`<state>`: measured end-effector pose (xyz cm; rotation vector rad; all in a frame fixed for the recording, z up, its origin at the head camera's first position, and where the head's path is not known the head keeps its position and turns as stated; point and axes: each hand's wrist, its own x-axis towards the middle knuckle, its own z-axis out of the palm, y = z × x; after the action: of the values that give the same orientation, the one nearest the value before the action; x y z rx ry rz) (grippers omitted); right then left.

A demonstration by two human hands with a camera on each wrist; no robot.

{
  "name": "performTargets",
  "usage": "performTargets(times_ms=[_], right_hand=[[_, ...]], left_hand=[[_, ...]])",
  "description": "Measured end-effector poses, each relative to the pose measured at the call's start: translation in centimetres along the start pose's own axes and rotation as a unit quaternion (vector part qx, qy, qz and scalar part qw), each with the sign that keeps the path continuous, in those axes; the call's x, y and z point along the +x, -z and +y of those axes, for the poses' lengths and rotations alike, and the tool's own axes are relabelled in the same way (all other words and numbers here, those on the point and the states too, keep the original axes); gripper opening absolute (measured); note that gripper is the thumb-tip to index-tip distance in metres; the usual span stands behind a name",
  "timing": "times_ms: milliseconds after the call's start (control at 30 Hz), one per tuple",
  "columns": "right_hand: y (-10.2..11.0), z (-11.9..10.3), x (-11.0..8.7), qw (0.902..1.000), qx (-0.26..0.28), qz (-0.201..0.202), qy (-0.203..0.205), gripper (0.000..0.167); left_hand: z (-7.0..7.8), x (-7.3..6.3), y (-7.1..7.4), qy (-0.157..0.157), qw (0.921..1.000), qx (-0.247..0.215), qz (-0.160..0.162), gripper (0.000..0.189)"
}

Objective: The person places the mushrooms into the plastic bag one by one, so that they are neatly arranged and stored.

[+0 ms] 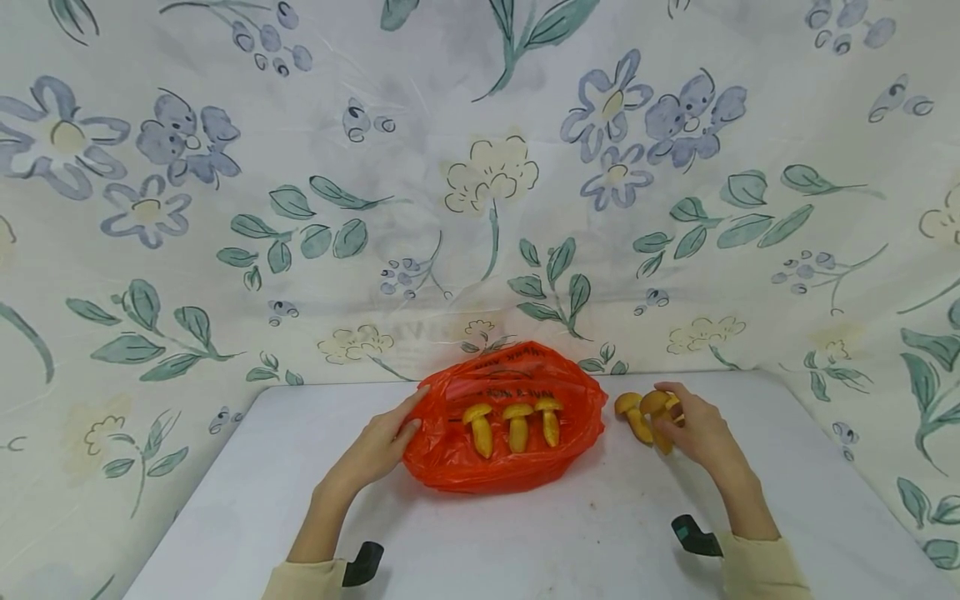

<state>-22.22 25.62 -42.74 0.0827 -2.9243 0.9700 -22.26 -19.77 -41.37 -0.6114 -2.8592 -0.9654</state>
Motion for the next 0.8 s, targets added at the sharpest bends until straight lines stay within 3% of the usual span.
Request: performTargets(times_ms=[267,800], right_hand=[[0.6,-1.2,-0.4,0.9995,-0.011,0.023,0.02,0.055],[0.8,-3.3,-0.9,0.9994,0.002,0.022,0.026,0.055]], left_hand=[[0.1,0.0,0.0,0.003,1.0,0.002,-0.003,0.055],[0.2,-0.2,0.2,0.01,0.9999,0.002,-0.004,0.056]])
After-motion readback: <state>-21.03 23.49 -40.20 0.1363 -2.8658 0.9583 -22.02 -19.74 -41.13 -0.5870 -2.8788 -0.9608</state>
